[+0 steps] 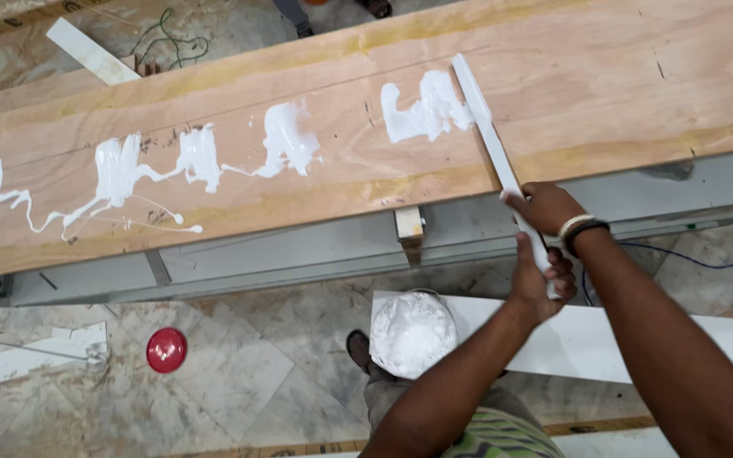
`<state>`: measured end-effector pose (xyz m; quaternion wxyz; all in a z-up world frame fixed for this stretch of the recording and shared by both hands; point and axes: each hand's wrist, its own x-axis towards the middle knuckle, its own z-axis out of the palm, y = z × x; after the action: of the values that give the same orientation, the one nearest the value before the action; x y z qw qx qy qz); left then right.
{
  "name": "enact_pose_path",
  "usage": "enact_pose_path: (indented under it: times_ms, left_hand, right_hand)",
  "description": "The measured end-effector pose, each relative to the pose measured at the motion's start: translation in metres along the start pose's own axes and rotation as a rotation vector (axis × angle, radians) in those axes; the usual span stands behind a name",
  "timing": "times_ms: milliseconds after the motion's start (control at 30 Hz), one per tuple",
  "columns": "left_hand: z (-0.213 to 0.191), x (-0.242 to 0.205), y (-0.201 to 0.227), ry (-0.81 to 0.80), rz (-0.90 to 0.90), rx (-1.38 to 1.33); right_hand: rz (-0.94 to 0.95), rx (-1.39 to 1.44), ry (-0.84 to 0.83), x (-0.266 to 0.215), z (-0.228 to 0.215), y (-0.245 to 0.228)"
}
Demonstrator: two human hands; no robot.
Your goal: The person retrieves a bucket of white adhesive, opens it, and uses a roller to apply the glue onto a large wooden board. The person repeatedly dips the roller into the bucket and spreads the adhesive across the surface of the board.
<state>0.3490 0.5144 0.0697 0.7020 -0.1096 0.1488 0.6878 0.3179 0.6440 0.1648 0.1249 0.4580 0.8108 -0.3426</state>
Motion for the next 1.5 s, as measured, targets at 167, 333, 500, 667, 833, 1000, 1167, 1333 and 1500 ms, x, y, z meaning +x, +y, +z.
enact_pose_path:
  times_ms: [167,333,500,667,833,1000,1167,1333,1500]
  left_hand:
    - [0.022,-0.002,-0.004,0.158,-0.095,-0.123]
    - [0.023,-0.001,-0.029,0.341,0.182,0.353]
    - [-0.022,0.032,-0.044,0.434,0.314,0.422]
    - [-0.041,0.032,-0.036,0.181,0.328,0.231]
    - [-0.034,-0.015,-0.008,0.243,0.04,0.55]
    - [-0.041,-0.112,0.025,0.1,0.164,1.06]
    - [-0.106,-0.254,0.073,-0.082,0.133,1.331]
    - [-0.14,-0.396,0.16,0.123,-0.059,1.273]
    - [-0.065,-0.486,0.221,0.467,0.111,1.727]
  right_hand:
    - [0.158,0.666,-0.251,-0.006,-0.007,0.013]
    - [0.124,-0.05,-0.066,0.004,-0.001,-0.001]
    - [0.098,-0.223,0.108,0.019,0.029,0.001]
    - [0.172,-0.268,0.155,0.043,0.056,0.009]
    - [0.163,-0.447,0.119,0.044,0.06,0.033]
    - [0.119,0.424,0.035,-0.047,0.073,0.052]
    - [0.079,0.956,-0.076,-0.163,0.161,0.02]
    - [0.27,1.414,-0.396,-0.204,0.292,-0.042]
    - [0.445,1.77,-0.613,-0.207,0.403,-0.096]
